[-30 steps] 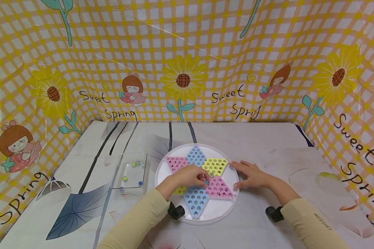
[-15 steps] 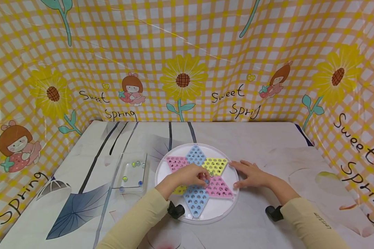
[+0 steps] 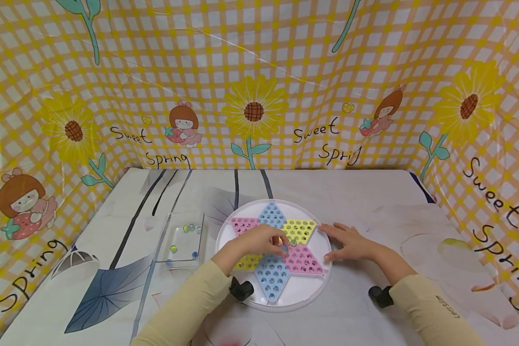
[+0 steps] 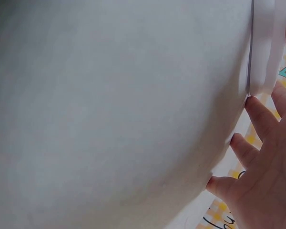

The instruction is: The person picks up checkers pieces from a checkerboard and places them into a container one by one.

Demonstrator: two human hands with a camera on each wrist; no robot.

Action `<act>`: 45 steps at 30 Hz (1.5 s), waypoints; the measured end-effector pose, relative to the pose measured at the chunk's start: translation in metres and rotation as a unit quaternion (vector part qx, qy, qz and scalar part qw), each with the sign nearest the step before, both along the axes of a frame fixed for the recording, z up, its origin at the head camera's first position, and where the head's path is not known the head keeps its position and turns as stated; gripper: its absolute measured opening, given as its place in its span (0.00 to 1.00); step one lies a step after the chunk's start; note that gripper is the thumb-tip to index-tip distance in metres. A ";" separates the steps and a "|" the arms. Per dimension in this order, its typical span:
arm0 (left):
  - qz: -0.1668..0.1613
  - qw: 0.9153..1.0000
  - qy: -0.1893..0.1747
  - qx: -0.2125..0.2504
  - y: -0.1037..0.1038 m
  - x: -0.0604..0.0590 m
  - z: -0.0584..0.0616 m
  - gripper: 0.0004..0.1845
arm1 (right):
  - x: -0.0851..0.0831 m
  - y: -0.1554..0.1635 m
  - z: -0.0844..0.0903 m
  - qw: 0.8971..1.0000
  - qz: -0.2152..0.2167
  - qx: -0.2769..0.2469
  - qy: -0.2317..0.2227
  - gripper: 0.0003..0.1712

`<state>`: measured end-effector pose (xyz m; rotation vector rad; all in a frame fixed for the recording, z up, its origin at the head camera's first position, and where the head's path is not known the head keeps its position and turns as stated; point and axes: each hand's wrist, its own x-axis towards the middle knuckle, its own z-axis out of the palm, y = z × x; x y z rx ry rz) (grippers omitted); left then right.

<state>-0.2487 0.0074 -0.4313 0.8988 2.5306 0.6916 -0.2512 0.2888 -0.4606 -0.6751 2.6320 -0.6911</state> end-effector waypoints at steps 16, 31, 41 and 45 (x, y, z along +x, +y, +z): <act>0.008 1.000 0.025 0.016 -0.024 -0.007 0.008 0.08 | 0.000 0.001 -0.002 1.000 0.013 -0.005 0.015 0.47; 0.039 0.997 0.029 0.068 -0.055 -0.015 0.013 0.11 | 0.000 0.001 -0.003 1.000 0.008 -0.004 0.013 0.47; 0.055 0.994 0.032 0.094 -0.078 -0.019 0.018 0.10 | -0.001 0.000 -0.002 1.000 0.006 -0.001 0.012 0.47; 0.065 0.993 0.033 0.095 -0.088 -0.020 0.021 0.09 | -0.001 0.000 -0.001 1.000 0.008 -0.001 0.013 0.47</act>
